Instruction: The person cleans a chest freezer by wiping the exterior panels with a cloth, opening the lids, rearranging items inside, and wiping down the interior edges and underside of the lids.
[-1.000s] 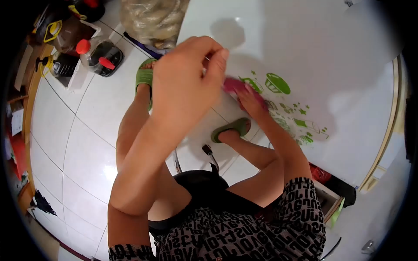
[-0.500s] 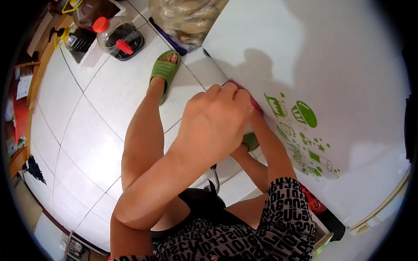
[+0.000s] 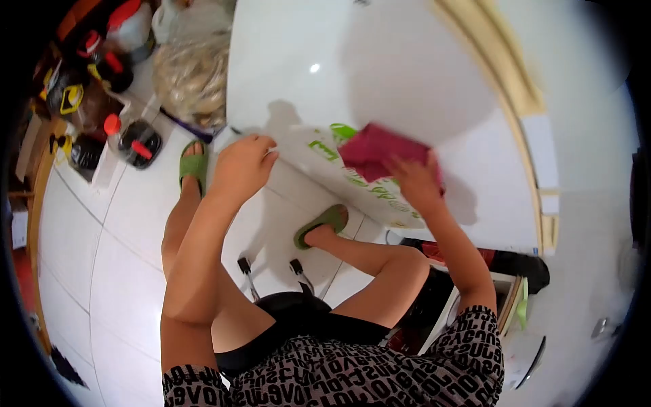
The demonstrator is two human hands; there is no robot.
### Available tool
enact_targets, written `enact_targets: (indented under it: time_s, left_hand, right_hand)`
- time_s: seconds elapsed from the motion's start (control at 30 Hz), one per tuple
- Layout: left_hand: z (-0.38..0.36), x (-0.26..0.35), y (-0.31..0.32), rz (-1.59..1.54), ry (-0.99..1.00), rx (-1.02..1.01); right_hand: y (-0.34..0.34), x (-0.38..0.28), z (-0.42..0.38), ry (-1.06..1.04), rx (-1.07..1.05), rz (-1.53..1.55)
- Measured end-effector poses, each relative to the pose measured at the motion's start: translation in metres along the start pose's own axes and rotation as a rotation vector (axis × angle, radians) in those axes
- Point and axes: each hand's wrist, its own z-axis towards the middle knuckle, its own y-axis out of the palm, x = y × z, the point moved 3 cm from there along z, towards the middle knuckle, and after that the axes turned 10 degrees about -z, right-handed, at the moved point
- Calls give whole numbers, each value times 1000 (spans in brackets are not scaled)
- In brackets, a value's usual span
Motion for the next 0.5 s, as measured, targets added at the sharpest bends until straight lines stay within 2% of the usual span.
enact_targets:
  time_s: [0.03, 0.07, 0.13, 0.17, 0.23, 0.27, 0.3, 0.33, 0.4, 0.43, 0.47, 0.5]
  left_hand:
    - [-3, -4, 4, -31, -46, -26]
    - [-8, -8, 8, -62, -92, -51]
    - [-19, -15, 16, -8, -64, -54]
    - [-27, -21, 21, 47, -68, -58]
    - [-44, -42, 35, 122, -78, -101]
    - [-53, -37, 34, 203, -129, -161]
    - [-62, -43, 35, 159, -75, -166]
    - [-69, -31, 26, 125, -20, -198]
    - [-67, 2, 2, 0, -31, -186]
    - [-61, 13, -7, 19, -19, -179]
    - [-54, 25, -18, 31, 77, -40]
    - [-48, 39, -29, 41, 174, 97]
  right_hand:
    - [-67, 23, 14, 179, -75, -69]
    - [-107, 42, 15, 252, 278, -204]
    - [-152, 69, 14, 312, 630, -201]
    - [-147, 71, 5, 333, 642, -219]
    - [-91, 67, -2, 277, 406, 27]
    - [-72, 58, -10, 375, 352, 202]
    - [-57, 50, -19, 127, 395, 30]
    - [-52, 45, -29, 88, 336, 62]
    - [-79, 45, -42, 151, 433, 156]
    - [-97, 54, -48, 300, 503, 118]
    - [-114, 63, -55, 451, 567, 81]
    - [-145, 72, -62, 517, 735, 11]
